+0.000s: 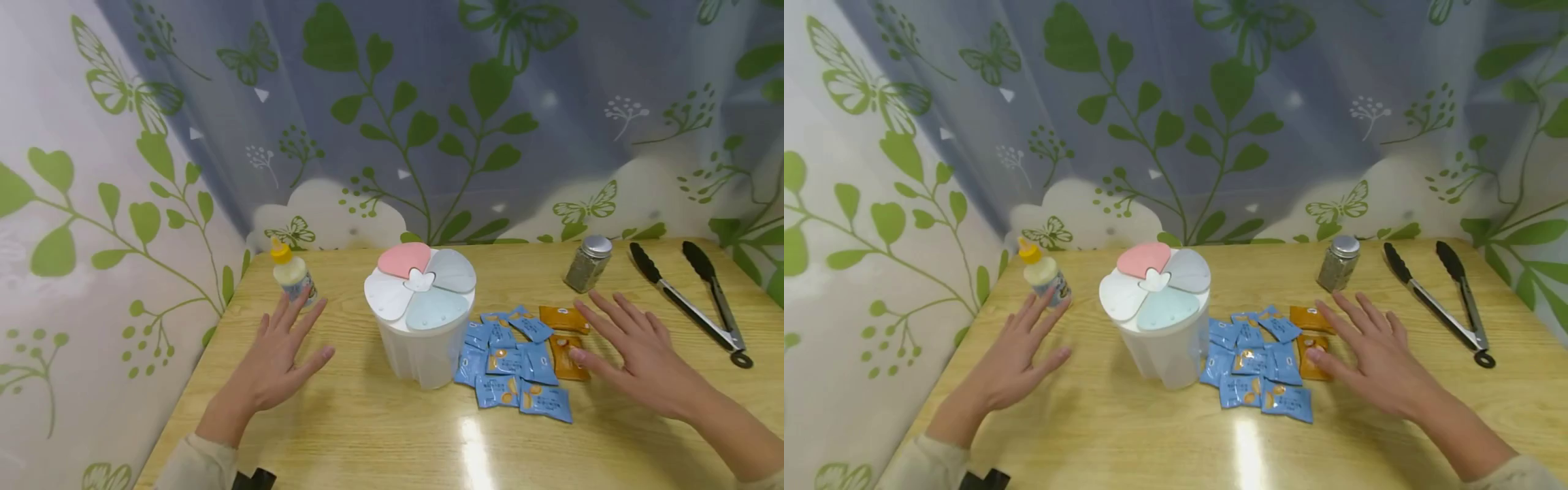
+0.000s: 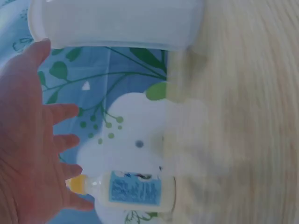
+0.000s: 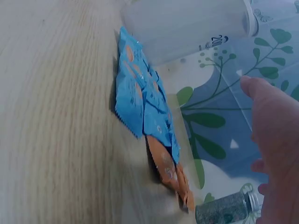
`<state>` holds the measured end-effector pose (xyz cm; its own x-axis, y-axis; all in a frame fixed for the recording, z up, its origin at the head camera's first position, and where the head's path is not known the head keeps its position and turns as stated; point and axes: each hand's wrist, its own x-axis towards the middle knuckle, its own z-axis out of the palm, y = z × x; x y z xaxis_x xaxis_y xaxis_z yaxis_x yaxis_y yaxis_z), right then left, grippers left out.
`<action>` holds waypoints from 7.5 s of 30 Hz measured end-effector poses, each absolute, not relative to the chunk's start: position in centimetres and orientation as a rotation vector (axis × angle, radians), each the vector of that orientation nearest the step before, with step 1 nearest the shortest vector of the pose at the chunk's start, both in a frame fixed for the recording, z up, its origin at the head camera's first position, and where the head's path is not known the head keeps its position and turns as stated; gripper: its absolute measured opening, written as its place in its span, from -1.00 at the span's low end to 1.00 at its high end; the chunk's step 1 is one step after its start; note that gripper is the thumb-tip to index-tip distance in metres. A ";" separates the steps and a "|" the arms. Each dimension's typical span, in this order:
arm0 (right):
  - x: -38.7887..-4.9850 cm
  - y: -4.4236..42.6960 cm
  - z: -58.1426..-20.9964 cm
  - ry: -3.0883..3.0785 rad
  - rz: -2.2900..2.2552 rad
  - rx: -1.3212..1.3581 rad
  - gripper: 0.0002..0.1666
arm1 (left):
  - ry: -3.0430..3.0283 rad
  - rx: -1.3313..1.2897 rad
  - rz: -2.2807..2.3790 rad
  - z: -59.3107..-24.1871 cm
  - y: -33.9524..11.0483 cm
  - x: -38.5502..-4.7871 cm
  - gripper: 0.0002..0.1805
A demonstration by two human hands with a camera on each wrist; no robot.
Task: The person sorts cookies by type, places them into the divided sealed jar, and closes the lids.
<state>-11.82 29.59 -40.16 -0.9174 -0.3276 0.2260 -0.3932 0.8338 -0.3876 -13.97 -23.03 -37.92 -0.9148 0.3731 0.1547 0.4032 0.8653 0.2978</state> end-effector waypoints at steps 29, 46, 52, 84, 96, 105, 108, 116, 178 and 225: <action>-14.7 19.6 -34.6 -2.558 1.185 0.908 0.07 | -2.506 -1.030 -1.524 -34.4 -14.6 -15.9 -0.13; -17.1 15.3 -34.8 -2.469 1.407 1.022 0.06 | -2.461 -1.014 -1.472 -34.3 -13.1 -17.7 0.00; -16.5 15.1 -34.8 -2.485 1.396 0.908 0.03 | -2.433 -1.049 -1.543 -34.8 -13.2 -18.4 0.09; -16.4 12.9 -34.0 -2.446 1.682 0.545 -0.59 | -2.194 -0.868 -1.642 -35.5 -10.9 -17.7 -0.63; -16.4 13.5 -33.7 -2.438 1.880 0.589 -0.52 | -2.181 -0.854 -1.603 -35.5 -11.1 -17.9 -0.69; -16.0 17.6 -35.1 -2.331 1.959 0.746 -0.47 | -2.210 -0.870 -1.624 -35.3 -11.0 -17.8 -0.61; -15.9 19.4 -35.6 -2.359 1.926 0.770 -0.48 | -2.227 -0.851 -1.649 -35.3 -11.0 -17.8 -0.60; -16.2 24.1 -37.6 -2.518 1.864 0.766 -0.38 | -2.276 -0.814 -1.712 -35.4 -11.2 -18.0 -0.67; -19.2 32.6 -45.1 -2.966 1.194 0.075 -0.35 | -2.165 -0.793 -1.744 -36.1 -10.5 -17.8 -0.70; -14.3 21.0 -32.4 -2.205 2.212 0.647 -0.74 | -2.120 -0.816 -1.688 -36.6 -10.2 -17.8 -0.68</action>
<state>-14.27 20.99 -32.43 -0.9165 -0.3137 0.2481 -0.2470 -0.0438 -0.9680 -17.85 -10.24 -36.58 -0.7896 0.2383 0.5655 0.6045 0.1433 0.7836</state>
